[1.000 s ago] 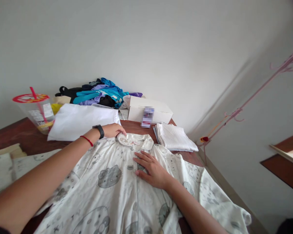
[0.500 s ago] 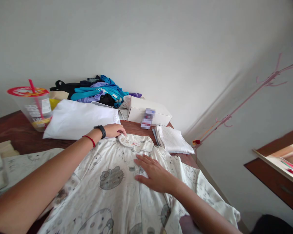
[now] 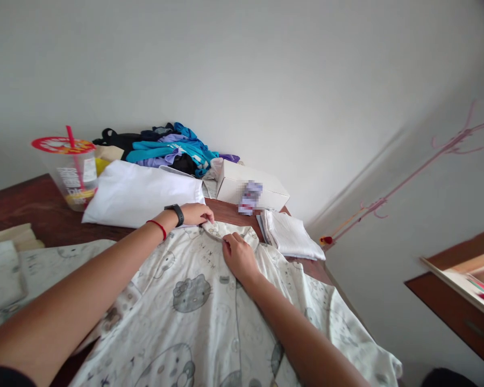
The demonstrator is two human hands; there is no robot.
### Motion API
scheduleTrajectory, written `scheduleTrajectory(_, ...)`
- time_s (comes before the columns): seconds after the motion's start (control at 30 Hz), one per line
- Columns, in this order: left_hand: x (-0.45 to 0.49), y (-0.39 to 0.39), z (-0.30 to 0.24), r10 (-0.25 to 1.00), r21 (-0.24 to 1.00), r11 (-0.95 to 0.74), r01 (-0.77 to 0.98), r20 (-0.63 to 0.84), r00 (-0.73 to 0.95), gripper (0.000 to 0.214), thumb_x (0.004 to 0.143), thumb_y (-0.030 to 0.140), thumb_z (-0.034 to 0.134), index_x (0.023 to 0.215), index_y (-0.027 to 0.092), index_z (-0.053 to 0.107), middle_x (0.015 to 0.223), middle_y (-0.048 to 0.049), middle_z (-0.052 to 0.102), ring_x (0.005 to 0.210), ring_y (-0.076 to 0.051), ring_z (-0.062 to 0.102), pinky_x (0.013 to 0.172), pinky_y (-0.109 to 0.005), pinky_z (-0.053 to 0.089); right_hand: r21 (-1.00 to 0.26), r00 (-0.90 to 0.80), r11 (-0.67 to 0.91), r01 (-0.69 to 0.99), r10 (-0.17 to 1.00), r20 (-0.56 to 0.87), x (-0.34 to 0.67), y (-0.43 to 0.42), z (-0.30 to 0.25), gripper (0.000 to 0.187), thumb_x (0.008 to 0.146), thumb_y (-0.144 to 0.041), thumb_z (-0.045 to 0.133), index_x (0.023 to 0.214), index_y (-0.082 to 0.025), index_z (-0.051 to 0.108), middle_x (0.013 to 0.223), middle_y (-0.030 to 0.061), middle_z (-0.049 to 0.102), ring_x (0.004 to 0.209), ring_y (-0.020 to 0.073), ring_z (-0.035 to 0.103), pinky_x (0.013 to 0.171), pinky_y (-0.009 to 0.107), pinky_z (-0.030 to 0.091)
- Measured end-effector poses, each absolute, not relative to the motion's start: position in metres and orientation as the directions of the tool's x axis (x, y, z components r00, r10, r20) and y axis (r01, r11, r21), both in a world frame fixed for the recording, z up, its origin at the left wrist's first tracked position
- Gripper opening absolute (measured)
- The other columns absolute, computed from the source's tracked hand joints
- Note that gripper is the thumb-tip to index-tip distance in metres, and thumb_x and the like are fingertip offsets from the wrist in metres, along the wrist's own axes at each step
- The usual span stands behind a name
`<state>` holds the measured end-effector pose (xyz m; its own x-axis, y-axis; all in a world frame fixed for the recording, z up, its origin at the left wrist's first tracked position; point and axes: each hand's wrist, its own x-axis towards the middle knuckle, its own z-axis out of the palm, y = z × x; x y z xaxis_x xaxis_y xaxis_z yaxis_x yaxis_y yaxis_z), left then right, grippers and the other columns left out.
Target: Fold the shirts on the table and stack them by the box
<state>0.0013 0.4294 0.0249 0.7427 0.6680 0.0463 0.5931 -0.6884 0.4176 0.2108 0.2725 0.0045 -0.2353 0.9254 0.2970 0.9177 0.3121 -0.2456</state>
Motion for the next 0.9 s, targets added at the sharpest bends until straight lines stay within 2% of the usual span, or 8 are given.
scheduleTrajectory(0.17, 0.004, 0.423, 0.028, 0.693, 0.407, -0.663, 0.628, 0.019, 0.720, 0.036, 0.079, 0.018, 0.054, 0.105, 0.026, 0.077, 0.106, -0.0031, 0.075, 0.091, -0.020, 0.067, 0.078, -0.025, 0.047, -0.298, -0.215, 0.325, 0.898, 0.912, 0.349, 0.215, 0.271, -0.001, 0.016, 0.099, -0.016, 0.047, 0.103, -0.020, 0.063, 0.099, 0.0041, 0.067, 0.087, 0.0179, 0.065, 0.077, 0.026, 0.045)
scheduleTrajectory(0.37, 0.006, 0.422, 0.031, 0.703, 0.404, -0.654, 0.640, 0.012, 0.711, 0.034, 0.073, 0.017, 0.055, 0.099, 0.022, 0.076, 0.100, -0.0033, 0.074, 0.087, -0.019, 0.065, 0.078, -0.025, 0.047, -0.266, -0.228, 0.332, 0.905, 0.906, 0.357, 0.214, 0.269, 0.000, 0.020, 0.098, -0.016, 0.047, 0.107, -0.022, 0.063, 0.104, 0.0051, 0.064, 0.087, 0.0186, 0.064, 0.074, 0.027, 0.045)
scheduleTrajectory(0.6, 0.001, 0.406, 0.040, 0.604, 0.413, -0.722, 0.555, -0.016, 0.797, 0.064, 0.062, 0.008, 0.061, 0.124, 0.020, 0.067, 0.100, 0.0002, 0.074, 0.083, -0.016, 0.063, 0.078, -0.021, 0.048, -0.306, -0.200, 0.317, 0.898, 0.912, 0.358, 0.215, 0.271, -0.001, 0.016, 0.099, -0.018, 0.046, 0.106, -0.021, 0.059, 0.104, 0.0053, 0.066, 0.090, 0.0196, 0.063, 0.076, 0.028, 0.044)
scheduleTrajectory(0.8, 0.006, 0.382, 0.029, 0.640, 0.351, -0.753, 0.557, 0.193, 0.744, 0.043, 0.079, 0.007, 0.052, 0.116, 0.017, 0.069, 0.126, -0.0047, 0.069, 0.115, -0.021, 0.061, 0.105, -0.029, 0.041, -0.317, -0.187, 0.314, 0.895, 0.909, 0.373, 0.215, 0.273, -0.002, 0.012, 0.099, -0.019, 0.046, 0.105, -0.021, 0.056, 0.100, 0.0048, 0.067, 0.091, 0.0203, 0.064, 0.074, 0.028, 0.042)
scheduleTrajectory(0.9, 0.005, 0.376, 0.024, 0.654, 0.350, -0.750, 0.562, 0.263, 0.709, 0.039, 0.087, 0.011, 0.048, 0.120, 0.016, 0.068, 0.132, -0.0058, 0.067, 0.121, -0.020, 0.061, 0.110, -0.029, 0.040, -0.318, -0.189, 0.312, 0.895, 0.912, 0.363, 0.215, 0.272, 0.000, 0.011, 0.099, -0.020, 0.047, 0.106, -0.022, 0.055, 0.100, 0.0048, 0.068, 0.091, 0.0205, 0.064, 0.073, 0.028, 0.041)
